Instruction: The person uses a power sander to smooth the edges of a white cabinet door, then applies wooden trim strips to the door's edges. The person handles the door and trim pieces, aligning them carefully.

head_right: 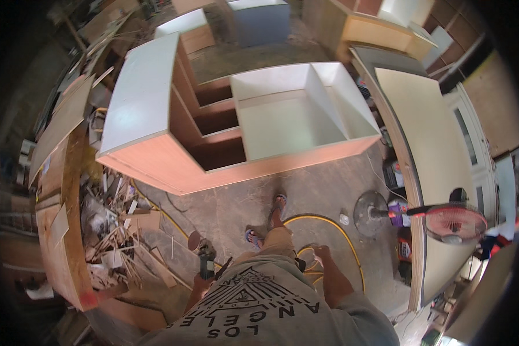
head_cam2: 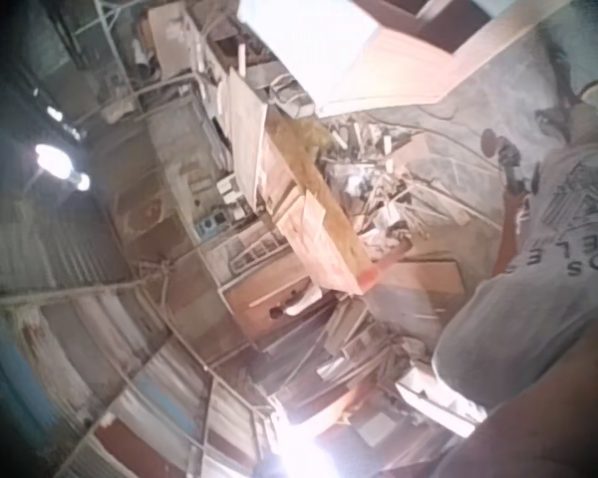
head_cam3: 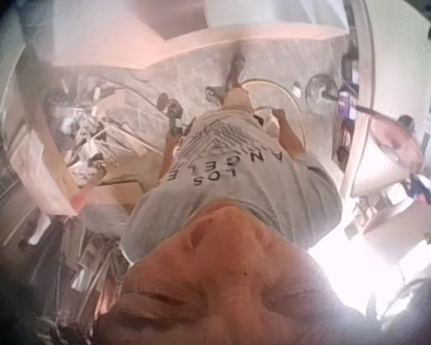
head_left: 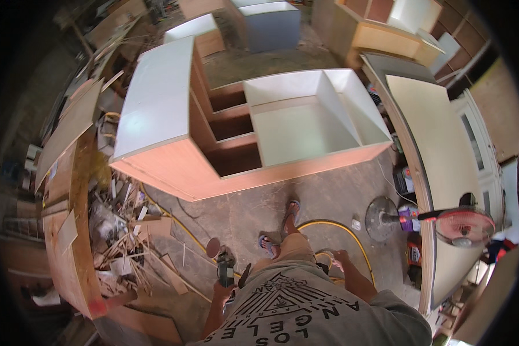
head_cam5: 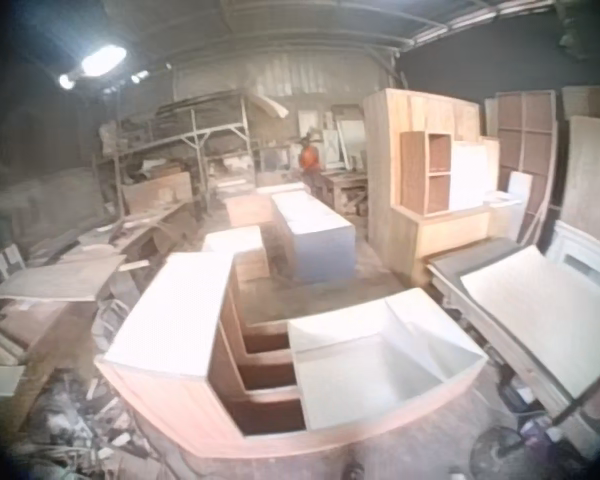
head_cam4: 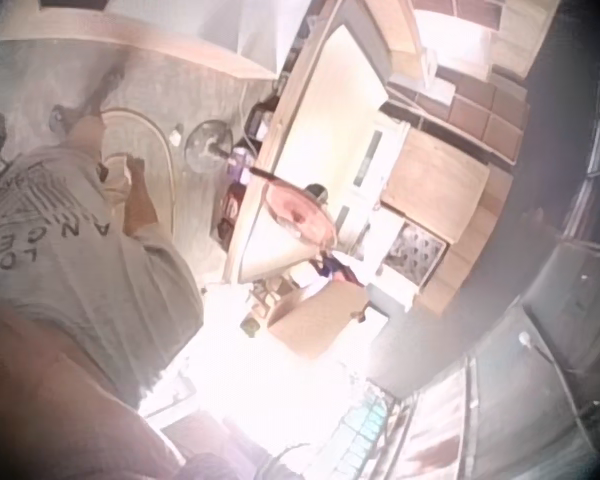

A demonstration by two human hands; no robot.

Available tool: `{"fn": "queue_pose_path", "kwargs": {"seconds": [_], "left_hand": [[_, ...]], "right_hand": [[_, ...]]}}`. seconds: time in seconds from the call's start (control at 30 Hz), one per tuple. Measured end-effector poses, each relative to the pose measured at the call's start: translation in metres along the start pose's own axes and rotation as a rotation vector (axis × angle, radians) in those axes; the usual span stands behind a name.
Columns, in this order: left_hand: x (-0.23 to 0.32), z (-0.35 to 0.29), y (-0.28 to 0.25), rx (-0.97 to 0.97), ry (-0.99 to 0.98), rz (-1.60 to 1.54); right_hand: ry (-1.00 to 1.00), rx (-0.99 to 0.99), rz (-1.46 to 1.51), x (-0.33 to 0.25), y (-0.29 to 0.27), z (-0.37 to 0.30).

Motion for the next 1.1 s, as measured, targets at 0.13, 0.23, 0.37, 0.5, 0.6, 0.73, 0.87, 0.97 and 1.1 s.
{"fn": "queue_pose_path", "kwargs": {"seconds": [0.13,0.23,0.37,0.5,0.6,0.73,0.87,0.97,1.1], "left_hand": [[0.049,-0.033,-0.019,0.077,-0.155,-0.071],[0.008,-0.022,0.002,0.015,0.079,-0.143],[-0.102,-0.016,-0.011,0.154,0.089,0.051],[-0.070,-0.026,-0.016,0.062,-0.046,-0.136],[-0.049,-0.040,-0.021,0.120,-0.052,-0.177],[0.023,-0.044,-0.015,0.189,-0.104,-0.149],[0.015,-0.045,-0.008,0.233,-0.055,-0.210],[-0.001,-0.042,-0.001,0.253,-0.160,-0.202],[0.048,-0.041,0.005,0.290,-0.257,-0.200]], "right_hand": [[-0.143,-0.007,-0.079,-0.011,0.058,-0.016],[-0.328,0.179,-0.309,0.025,0.033,0.046],[-0.327,0.098,-0.243,-0.009,0.056,0.013],[-0.234,0.097,-0.186,-0.011,0.033,-0.011],[-0.030,0.112,-0.232,-0.027,0.021,-0.058],[-0.028,0.090,-0.134,-0.011,0.005,-0.041],[-0.006,0.080,-0.181,-0.033,0.012,-0.065],[-0.017,0.036,-0.205,-0.058,0.019,-0.067],[-0.058,0.038,-0.157,-0.086,0.017,-0.054]]}}
Point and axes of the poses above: each hand's wrist, its own z-axis towards the middle knuckle, its own y-axis out of the palm, x = y × z, the point moved 1 cm from there along z, towards the middle knuckle, and after that the axes turned 12 degrees about y, right-handed, at the moved point
